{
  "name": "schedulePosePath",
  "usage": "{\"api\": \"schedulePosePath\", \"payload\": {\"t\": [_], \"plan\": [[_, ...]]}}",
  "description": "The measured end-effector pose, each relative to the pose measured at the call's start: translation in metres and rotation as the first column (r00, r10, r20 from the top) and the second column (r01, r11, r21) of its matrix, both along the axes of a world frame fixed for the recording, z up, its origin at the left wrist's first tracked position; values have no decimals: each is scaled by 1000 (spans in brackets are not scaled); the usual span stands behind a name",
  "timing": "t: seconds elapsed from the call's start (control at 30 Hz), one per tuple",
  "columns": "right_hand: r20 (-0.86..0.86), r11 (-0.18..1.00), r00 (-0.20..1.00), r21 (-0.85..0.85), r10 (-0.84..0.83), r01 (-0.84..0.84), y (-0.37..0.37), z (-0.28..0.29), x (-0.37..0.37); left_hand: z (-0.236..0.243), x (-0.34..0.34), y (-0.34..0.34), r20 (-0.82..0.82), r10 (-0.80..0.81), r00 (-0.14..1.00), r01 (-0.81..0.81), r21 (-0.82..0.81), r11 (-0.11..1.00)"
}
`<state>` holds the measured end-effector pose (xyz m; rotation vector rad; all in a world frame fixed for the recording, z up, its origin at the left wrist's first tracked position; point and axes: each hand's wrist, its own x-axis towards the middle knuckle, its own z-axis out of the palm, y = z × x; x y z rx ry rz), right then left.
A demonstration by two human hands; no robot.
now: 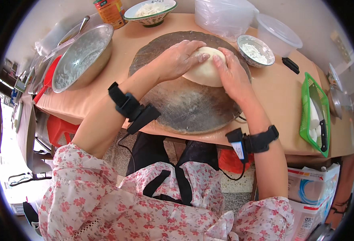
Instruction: Kneading a large piece of dough on a wooden board.
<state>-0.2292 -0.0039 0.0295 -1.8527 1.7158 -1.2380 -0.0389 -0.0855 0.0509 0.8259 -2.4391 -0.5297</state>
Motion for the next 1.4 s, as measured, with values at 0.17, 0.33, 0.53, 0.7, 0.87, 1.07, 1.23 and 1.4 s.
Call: {"api": "schedulePosePath", "payload": {"t": [0.17,0.33,0.53,0.7,0.87,1.07,1.23,1.4], "plan": [[-299,953,954,-296,-33,-60,50,-16,24,-1,26,37,-104,-49,993,34,-147,989],[-417,921,907,-370,-52,-118,104,-24,52,-19,56,91,-242,-80,967,-10,-349,937],[-522,910,853,-359,-13,-205,145,-40,66,-41,96,137,-232,-76,970,-14,-365,931],[-542,873,837,-440,-72,-209,158,-46,68,-48,105,147,-276,-98,956,-21,-396,918],[-518,904,852,-395,-72,-164,142,-36,80,-30,74,135,-343,-150,927,-30,-467,884],[-504,917,859,-378,-87,-129,120,-40,74,-37,52,111,-189,-17,982,-85,-514,853],[-518,942,853,-309,-53,-129,95,-24,63,-36,36,89,-252,46,967,-158,-446,881],[-446,973,895,-195,20,-119,52,-18,32,-18,15,60,-80,150,985,-165,-220,961]]}}
